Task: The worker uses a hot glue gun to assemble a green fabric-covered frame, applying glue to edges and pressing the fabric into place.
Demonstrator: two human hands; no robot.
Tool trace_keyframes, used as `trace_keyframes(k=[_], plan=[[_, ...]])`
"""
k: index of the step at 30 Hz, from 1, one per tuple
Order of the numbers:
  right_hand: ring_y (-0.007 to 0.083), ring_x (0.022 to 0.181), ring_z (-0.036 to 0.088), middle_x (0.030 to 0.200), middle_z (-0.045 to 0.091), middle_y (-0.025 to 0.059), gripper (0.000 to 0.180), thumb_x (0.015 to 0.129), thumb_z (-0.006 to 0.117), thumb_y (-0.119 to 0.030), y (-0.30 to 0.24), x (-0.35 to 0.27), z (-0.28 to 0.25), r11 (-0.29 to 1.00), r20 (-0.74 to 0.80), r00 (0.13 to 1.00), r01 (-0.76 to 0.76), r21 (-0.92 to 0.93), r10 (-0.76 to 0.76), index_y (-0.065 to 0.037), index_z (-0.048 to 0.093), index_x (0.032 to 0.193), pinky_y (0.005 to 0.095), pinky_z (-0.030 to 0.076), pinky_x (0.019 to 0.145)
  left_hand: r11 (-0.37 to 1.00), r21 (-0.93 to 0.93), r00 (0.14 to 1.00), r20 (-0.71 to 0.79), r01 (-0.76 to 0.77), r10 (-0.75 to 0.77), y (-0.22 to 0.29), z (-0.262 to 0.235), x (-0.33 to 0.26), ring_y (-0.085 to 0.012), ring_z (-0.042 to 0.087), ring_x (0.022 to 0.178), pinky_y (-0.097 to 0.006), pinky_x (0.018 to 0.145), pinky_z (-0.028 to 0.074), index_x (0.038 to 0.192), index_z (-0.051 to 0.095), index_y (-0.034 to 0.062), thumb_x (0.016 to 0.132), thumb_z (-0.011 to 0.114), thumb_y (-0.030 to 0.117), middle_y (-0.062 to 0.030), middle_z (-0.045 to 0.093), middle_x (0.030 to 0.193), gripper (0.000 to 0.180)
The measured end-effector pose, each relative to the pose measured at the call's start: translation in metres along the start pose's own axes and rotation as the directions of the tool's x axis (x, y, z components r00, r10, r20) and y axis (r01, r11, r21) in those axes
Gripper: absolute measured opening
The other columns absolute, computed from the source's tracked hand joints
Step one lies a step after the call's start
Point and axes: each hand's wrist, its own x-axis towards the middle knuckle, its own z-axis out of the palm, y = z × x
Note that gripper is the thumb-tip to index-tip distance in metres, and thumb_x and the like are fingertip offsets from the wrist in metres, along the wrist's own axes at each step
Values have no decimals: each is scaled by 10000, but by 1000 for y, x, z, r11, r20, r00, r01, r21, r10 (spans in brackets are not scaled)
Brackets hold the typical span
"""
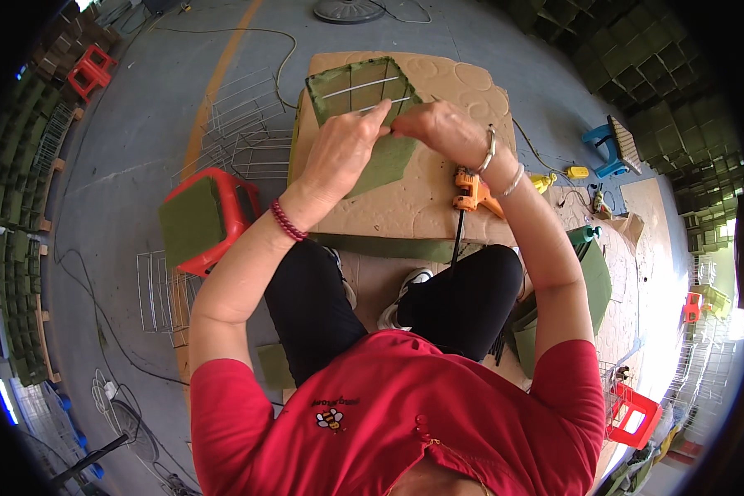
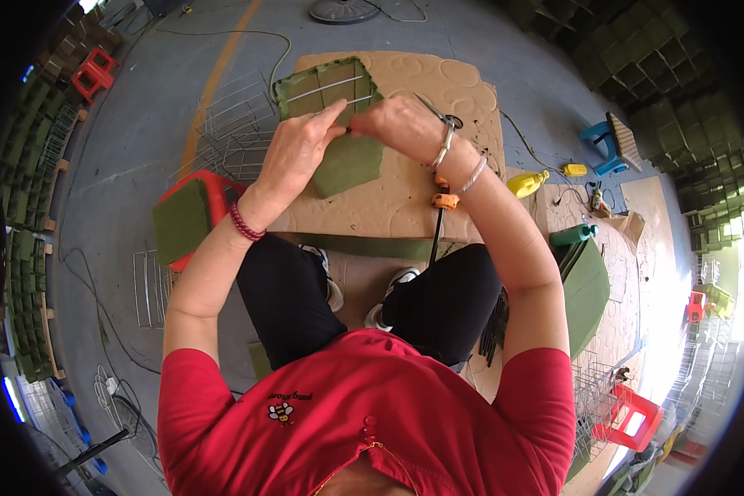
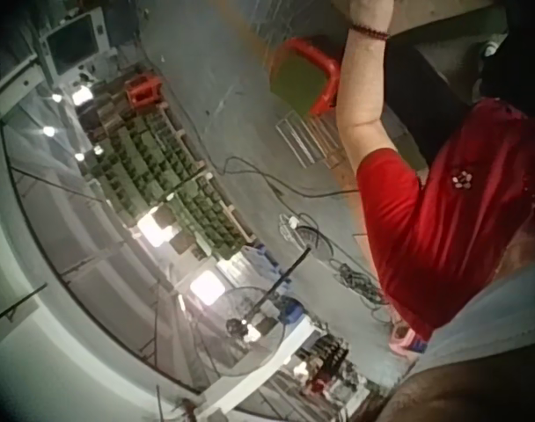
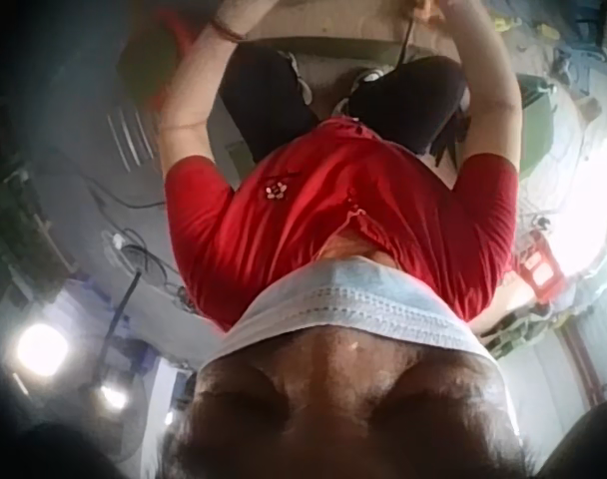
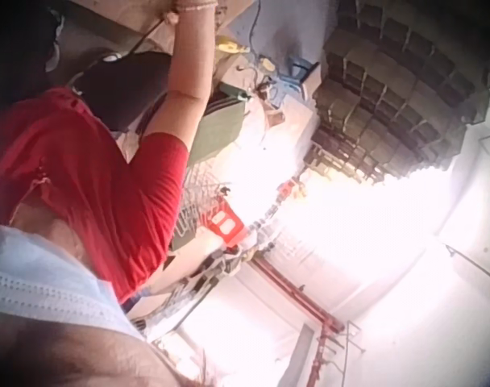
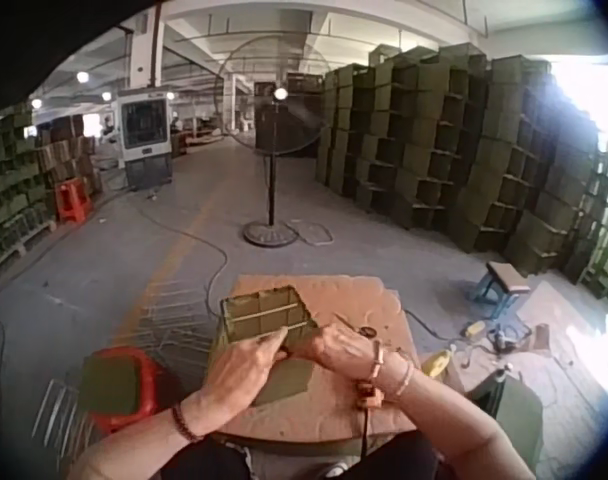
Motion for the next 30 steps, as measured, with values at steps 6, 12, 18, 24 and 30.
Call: trace_keyframes(k=[6, 12, 18, 24, 30], plan=[[318, 947, 641, 1022, 682, 148, 227, 834, 648, -68, -15, -18, 9, 974, -332, 934, -66, 216, 136, -9, 661, 1052, 385, 517, 814, 998, 13, 869, -491, -55, 54, -1, -35, -20, -239, 709, 799, -312, 670, 574, 1167, 650, -3, 787, 726, -56, -126, 724, 888, 391], [309, 990, 645, 1056, 693, 128, 277, 811, 677, -56, -33, -4, 23, 975, -434, 890, -46, 217, 139, -9, 669, 1083, 391, 499, 909, 935, 231, 894, -301, -269, 332, -9, -4, -60, -210, 650, 816, -323, 709, 547, 1153, 638, -5, 766, 724, -23, -62, 680, 866, 397], [296, 971, 648, 1027, 705, 104, 240, 839, 668, -87, -39, -4, 20, 969, -405, 898, -79, 235, 172, -25, 682, 1070, 397, 485, 937, 931, 308, 947, -190, -195, 261, -6, 5, -44, -226, 621, 786, -351, 720, 530, 1171, 628, 7, 744, 752, -28, -71, 650, 865, 446], [289, 899, 644, 926, 709, 94, 182, 853, 643, -106, 4, -6, 16, 970, -325, 943, 7, 241, 74, -37, 690, 1015, 380, 494, 883, 954, 279, 990, -61, -107, 129, 0, 15, -16, -238, 609, 752, -366, 700, 501, 1191, 604, -15, 811, 683, 6, -111, 652, 834, 389], [300, 1036, 631, 1138, 675, 109, 234, 873, 604, -73, 29, 0, 0, 981, -141, 990, 17, 194, 10, -33, 651, 1099, 388, 495, 939, 965, 262, 995, -101, 7, 20, 35, 26, 11, -284, 678, 808, -362, 720, 547, 1187, 612, -33, 849, 635, -37, -157, 695, 836, 339]])
